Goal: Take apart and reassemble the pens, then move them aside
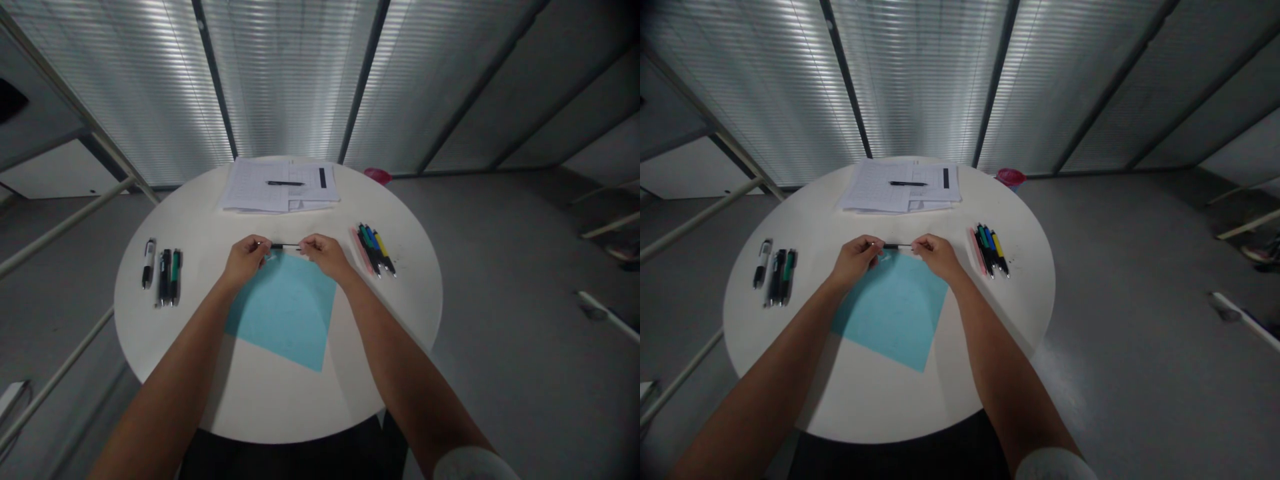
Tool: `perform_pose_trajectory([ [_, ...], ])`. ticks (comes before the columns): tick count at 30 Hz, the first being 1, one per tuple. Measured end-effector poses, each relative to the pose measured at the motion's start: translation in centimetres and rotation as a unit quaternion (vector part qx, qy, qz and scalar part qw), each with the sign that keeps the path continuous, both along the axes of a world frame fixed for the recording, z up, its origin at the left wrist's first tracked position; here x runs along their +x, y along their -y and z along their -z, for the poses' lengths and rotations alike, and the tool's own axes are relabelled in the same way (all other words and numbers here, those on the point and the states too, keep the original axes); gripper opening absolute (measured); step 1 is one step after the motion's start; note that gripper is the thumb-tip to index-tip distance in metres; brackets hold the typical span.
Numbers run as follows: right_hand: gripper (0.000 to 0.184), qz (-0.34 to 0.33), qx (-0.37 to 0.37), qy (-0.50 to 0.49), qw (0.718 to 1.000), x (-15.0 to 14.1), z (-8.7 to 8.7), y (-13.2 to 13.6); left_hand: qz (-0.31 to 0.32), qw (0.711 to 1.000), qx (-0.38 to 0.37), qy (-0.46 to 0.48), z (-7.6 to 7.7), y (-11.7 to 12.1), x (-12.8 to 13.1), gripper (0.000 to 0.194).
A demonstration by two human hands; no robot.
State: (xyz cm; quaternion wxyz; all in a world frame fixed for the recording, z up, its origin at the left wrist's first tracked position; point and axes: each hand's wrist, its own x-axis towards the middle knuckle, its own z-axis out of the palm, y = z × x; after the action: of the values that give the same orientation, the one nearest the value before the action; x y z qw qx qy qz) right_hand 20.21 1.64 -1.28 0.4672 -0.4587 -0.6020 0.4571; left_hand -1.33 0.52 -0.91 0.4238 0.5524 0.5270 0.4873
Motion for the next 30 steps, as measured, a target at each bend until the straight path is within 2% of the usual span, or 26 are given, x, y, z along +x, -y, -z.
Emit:
perform_pose_trajectory([
  [5,0.018,0.087,-0.010,-0.044,0.995,0.5,0.2,-0.5,-0.036,0.999,0.005,0.036,0.1,-0.2,-0.1,0.023],
  [8,0.020,0.110,0.001,-0.027,0.994,0.6,0.4,-0.6,-0.027,1.000,0.007,-0.002,0.1,0.0,-0.1,0.021],
  [16,0.009,0.086,0.080,0.064,0.991,0.3,1.3,-0.9,0.011,0.994,0.045,-0.095,0.6,0.0,0.0,0.020],
  [22,0.011,0.078,0.087,0.102,0.988,0.5,1.8,-1.1,0.040,0.971,0.119,-0.201,1.0,0.1,-0.2,0.020],
  [30,0.019,0.076,0.097,0.148,0.981,0.5,1.7,-1.0,0.042,0.973,0.116,-0.196,0.6,0.3,-0.1,0.024],
])
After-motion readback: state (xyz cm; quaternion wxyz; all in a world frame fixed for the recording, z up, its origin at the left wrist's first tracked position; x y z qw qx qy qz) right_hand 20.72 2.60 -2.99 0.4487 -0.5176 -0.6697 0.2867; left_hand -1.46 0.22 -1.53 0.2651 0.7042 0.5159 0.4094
